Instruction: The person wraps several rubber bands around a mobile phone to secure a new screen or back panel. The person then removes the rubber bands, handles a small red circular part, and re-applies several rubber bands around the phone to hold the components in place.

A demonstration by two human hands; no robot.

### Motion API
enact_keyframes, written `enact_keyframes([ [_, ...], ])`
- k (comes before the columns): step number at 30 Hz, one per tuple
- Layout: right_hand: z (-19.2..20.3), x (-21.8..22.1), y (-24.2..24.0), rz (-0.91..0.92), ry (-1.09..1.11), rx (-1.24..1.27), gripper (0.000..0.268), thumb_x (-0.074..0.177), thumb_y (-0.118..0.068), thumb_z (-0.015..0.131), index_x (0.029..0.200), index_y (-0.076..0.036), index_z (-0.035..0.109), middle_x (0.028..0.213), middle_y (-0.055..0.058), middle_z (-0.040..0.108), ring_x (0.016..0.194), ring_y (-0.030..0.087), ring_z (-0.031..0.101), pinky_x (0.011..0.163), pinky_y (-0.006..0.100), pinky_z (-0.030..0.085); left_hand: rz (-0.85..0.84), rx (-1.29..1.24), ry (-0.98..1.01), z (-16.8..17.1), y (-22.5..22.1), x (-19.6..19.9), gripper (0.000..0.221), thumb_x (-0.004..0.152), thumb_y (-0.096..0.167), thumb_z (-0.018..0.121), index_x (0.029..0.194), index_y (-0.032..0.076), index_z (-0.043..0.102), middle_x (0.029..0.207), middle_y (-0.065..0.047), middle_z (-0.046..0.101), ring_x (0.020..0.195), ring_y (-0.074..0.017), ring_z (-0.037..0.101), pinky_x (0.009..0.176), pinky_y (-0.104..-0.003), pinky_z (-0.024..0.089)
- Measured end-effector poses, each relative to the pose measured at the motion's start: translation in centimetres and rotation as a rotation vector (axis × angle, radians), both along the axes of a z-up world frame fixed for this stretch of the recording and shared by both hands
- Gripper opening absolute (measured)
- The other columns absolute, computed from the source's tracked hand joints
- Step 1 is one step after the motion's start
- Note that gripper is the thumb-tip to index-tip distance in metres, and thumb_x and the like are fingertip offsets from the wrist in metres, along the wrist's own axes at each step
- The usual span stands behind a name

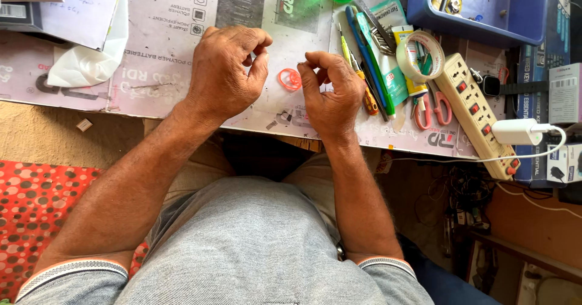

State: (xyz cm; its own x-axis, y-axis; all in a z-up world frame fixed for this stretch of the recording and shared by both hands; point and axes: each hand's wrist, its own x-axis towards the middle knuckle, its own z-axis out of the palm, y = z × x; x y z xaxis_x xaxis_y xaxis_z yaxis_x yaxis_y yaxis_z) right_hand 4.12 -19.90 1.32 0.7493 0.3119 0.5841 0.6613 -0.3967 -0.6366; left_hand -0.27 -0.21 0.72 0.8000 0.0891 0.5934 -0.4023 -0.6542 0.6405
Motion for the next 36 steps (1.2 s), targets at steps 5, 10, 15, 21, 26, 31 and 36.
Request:
enact_keyframes([
  [5,0.0,-0.1,0.0,0.012,0.004,0.005,0.018,0.092,0.0,0.082,0.106,-0.002,0.07,0.095,0.007,0.075,0.068,0.01,0.064,0.063,0.025,0.052,-0.015,-0.016,0.012,-0.2,0.1,-0.1,0.017,0.092,0.002,0.075,0.108,0.007,0.071,0.089,-0.002,0.073,0.066,-0.016,0.065,0.083,-0.037,0.048],
  [10,-0.1,-0.2,-0.1,0.039,-0.02,0.006,0.019,0.092,-0.001,0.083,0.105,-0.002,0.07,0.094,0.008,0.075,0.069,0.01,0.065,0.062,0.024,0.053,-0.028,0.001,0.024,-0.1,0.1,0.0,0.031,0.089,0.003,0.077,0.119,0.003,0.068,0.105,-0.007,0.069,0.095,-0.0242,0.066,0.087,-0.037,0.053],
  [15,0.1,-0.3,-0.1,0.081,-0.06,0.0,0.022,0.09,-0.001,0.085,0.106,-0.002,0.07,0.091,0.007,0.073,0.067,0.01,0.063,0.061,0.025,0.052,-0.048,0.139,-0.052,0.3,0.0,-0.1,0.039,0.083,0.007,0.084,0.12,0.003,0.07,0.117,-0.011,0.063,0.109,-0.0272,0.062,0.096,-0.042,0.052],
  [21,0.8,-0.6,0.1,0.149,-0.098,-0.013,0.025,0.088,-0.002,0.086,0.107,-0.003,0.069,0.086,0.005,0.072,0.065,0.012,0.06,0.058,0.027,0.048,-0.023,0.131,-0.064,-0.1,0.1,0.0,0.039,0.088,0.008,0.084,0.121,0.001,0.065,0.123,-0.012,0.062,0.115,-0.0283,0.063,0.1,-0.042,0.053],
  [26,1.0,-0.3,0.2,0.139,-0.134,-0.04,0.02,0.089,-0.002,0.085,0.103,-0.004,0.07,0.083,0.004,0.071,0.063,0.013,0.06,0.057,0.028,0.047,-0.045,0.048,0.01,-0.5,0.1,-0.1,0.041,0.091,0.006,0.082,0.126,0.0,0.062,0.123,-0.014,0.063,0.093,-0.0228,0.064,0.085,-0.038,0.057],
  [31,0.7,-0.3,0.0,0.129,-0.127,-0.04,0.02,0.088,-0.005,0.085,0.1,-0.005,0.07,0.081,0.003,0.07,0.061,0.013,0.059,0.057,0.029,0.046,-0.115,0.007,-0.124,-0.1,0.1,0.1,0.04,0.102,0.018,0.088,0.125,0.0,0.061,0.121,-0.011,0.063,0.093,-0.0193,0.063,0.079,-0.031,0.057],
  [36,0.4,0.3,-0.2,0.145,-0.151,-0.009,0.032,0.081,-0.014,0.083,0.107,0.0,0.07,0.083,0.004,0.069,0.062,0.015,0.06,0.056,0.03,0.047,-0.481,-0.547,0.085,3.2,-4.2,-1.6,0.06,0.093,0.045,0.078,0.132,0.005,0.057,0.117,-0.004,0.064,0.098,-0.0122,0.064,0.086,-0.029,0.056],
])
